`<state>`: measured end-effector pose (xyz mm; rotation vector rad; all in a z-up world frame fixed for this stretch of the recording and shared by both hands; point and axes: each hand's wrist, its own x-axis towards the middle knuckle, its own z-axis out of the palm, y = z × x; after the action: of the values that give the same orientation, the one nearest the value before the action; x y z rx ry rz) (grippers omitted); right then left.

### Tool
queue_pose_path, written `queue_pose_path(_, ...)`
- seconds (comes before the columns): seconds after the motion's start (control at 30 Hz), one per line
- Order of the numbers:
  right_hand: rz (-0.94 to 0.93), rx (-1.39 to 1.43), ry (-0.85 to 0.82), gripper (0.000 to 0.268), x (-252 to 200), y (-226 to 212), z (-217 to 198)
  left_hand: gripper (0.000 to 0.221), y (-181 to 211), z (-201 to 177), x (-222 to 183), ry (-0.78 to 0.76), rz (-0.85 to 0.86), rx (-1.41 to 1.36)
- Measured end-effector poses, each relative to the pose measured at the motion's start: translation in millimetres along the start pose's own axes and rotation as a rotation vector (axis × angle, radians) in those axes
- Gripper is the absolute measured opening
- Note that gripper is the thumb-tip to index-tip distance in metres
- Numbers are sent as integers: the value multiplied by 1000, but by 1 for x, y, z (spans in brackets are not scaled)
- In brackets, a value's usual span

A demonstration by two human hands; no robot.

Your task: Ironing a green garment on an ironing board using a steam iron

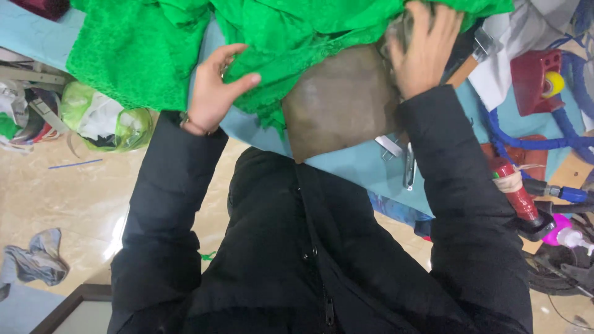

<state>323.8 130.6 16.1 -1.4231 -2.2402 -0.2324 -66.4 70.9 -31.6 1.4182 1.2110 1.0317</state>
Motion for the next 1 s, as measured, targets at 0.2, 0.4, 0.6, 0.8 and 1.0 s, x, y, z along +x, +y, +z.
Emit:
queue_pose_path(0.2, 5, 57, -72, 40, 22, 12, 6, 21, -57, 0, 41, 200, -51, -83)
queue_pose_path(0.4, -67, 375, 18, 24, 38, -35, -10, 17, -54, 2, 56, 166, 9, -207)
queue_pose_path(0.6, -178, 393, -154, 27, 38, -55, 16, 31, -46, 8, 63, 162, -94, -313)
queue_pose_path(0.8, -121, 536, -264, 22, 56, -77, 11, 25, -4, 17, 69, 73, -95, -398)
queue_pose_path(1.0, -39, 803, -702, 49, 113, -108, -33, 21, 95, 27, 59, -69, 549, 122)
